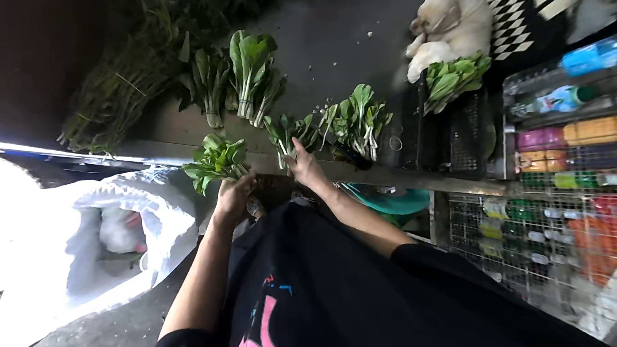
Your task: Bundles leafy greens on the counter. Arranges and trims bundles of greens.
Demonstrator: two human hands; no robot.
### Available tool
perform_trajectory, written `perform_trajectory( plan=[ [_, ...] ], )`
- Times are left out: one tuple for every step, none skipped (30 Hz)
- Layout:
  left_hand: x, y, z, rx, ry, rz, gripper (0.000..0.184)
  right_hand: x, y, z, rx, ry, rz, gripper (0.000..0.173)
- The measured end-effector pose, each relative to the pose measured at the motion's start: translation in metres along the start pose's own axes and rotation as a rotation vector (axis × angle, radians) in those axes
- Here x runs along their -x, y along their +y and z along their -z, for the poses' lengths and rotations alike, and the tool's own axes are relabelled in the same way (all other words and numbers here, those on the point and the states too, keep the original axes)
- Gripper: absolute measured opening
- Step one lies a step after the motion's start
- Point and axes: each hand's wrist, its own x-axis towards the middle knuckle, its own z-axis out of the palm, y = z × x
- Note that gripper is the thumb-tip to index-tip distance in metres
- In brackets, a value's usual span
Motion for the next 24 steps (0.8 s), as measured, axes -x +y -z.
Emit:
perform_trajectory(
  plan=[
    [0.0,0.0,0.002,-0.001,-0.017,0.019,0.021,0.001,-0.003,-0.004,0.002,0.017,-0.013,0.076],
    [0.001,0.001,0.002,0.0,-0.03,0.032,0.019,0.003,-0.005,-0.008,0.003,0.03,-0.019,0.074],
    [0.002,0.002,0.002,0.003,-0.06,0.04,0.018,0.003,-0.006,-0.009,0.012,0.044,-0.017,0.073],
    [0.003,0.002,0.002,0.0,-0.096,0.043,0.019,0.003,-0.006,-0.009,0.041,0.062,-0.01,0.072],
    [0.004,0.003,0.003,-0.013,-0.135,0.04,0.022,0.004,-0.007,-0.008,0.094,0.086,-0.013,0.074],
    [0.007,0.004,0.004,-0.041,-0.164,0.035,0.024,0.007,-0.011,-0.003,0.159,0.102,-0.039,0.077],
    [0.01,0.007,0.005,-0.102,-0.182,0.028,0.023,0.011,-0.016,0.003,0.227,0.118,-0.074,0.083],
    [0.013,0.009,0.008,-0.204,-0.206,0.021,0.02,0.016,-0.02,0.01,0.278,0.151,-0.092,0.088],
    [0.014,0.011,0.011,-0.316,-0.245,0.013,0.021,0.021,-0.02,0.016,0.297,0.211,-0.067,0.089],
    [0.012,0.01,0.016,-0.369,-0.313,-0.02,0.024,0.026,-0.02,0.022,0.283,0.266,-0.018,0.087],
    [0.007,0.005,0.02,-0.349,-0.387,-0.072,0.031,0.031,-0.019,0.027,0.227,0.291,0.049,0.08],
    [0.002,0.0,0.023,-0.291,-0.442,-0.112,0.041,0.039,-0.021,0.033,0.134,0.265,0.11,0.069],
    [-0.003,-0.004,0.023,-0.22,-0.471,-0.128,0.047,0.047,-0.024,0.038,0.011,0.194,0.152,0.056],
    [-0.005,-0.005,0.022,-0.2,-0.476,-0.115,0.045,0.055,-0.029,0.042,-0.126,0.098,0.173,0.046],
    [-0.006,-0.003,0.019,-0.224,-0.452,-0.096,0.035,0.063,-0.034,0.044,-0.234,0.023,0.197,0.041],
    [-0.007,-0.001,0.016,-0.281,-0.424,-0.082,0.027,0.07,-0.04,0.044,-0.287,-0.015,0.228,0.04],
    [-0.007,0.001,0.013,-0.335,-0.401,-0.087,0.024,0.077,-0.046,0.043,-0.299,-0.02,0.268,0.043],
    [-0.006,0.001,0.011,-0.371,-0.386,-0.12,0.025,0.083,-0.051,0.042,-0.305,0.002,0.297,0.046],
    [-0.005,0.001,0.01,-0.401,-0.387,-0.16,0.028,0.088,-0.054,0.04,-0.307,0.038,0.307,0.049],
    [-0.002,0.004,0.006,-0.446,-0.38,-0.178,0.027,0.092,-0.057,0.038,-0.307,0.075,0.298,0.049],
    [0.0,0.006,0.002,-0.467,-0.39,-0.186,0.025,0.094,-0.057,0.038,-0.313,0.114,0.288,0.047],
    [0.001,0.007,-0.003,-0.448,-0.4,-0.189,0.023,0.095,-0.055,0.038,-0.315,0.144,0.291,0.043],
    [0.003,0.008,-0.007,-0.424,-0.4,-0.194,0.022,0.095,-0.052,0.038,-0.322,0.164,0.307,0.04],
    [0.005,0.008,-0.011,-0.413,-0.4,-0.207,0.021,0.095,-0.048,0.038,-0.332,0.173,0.328,0.035]
  ],
)
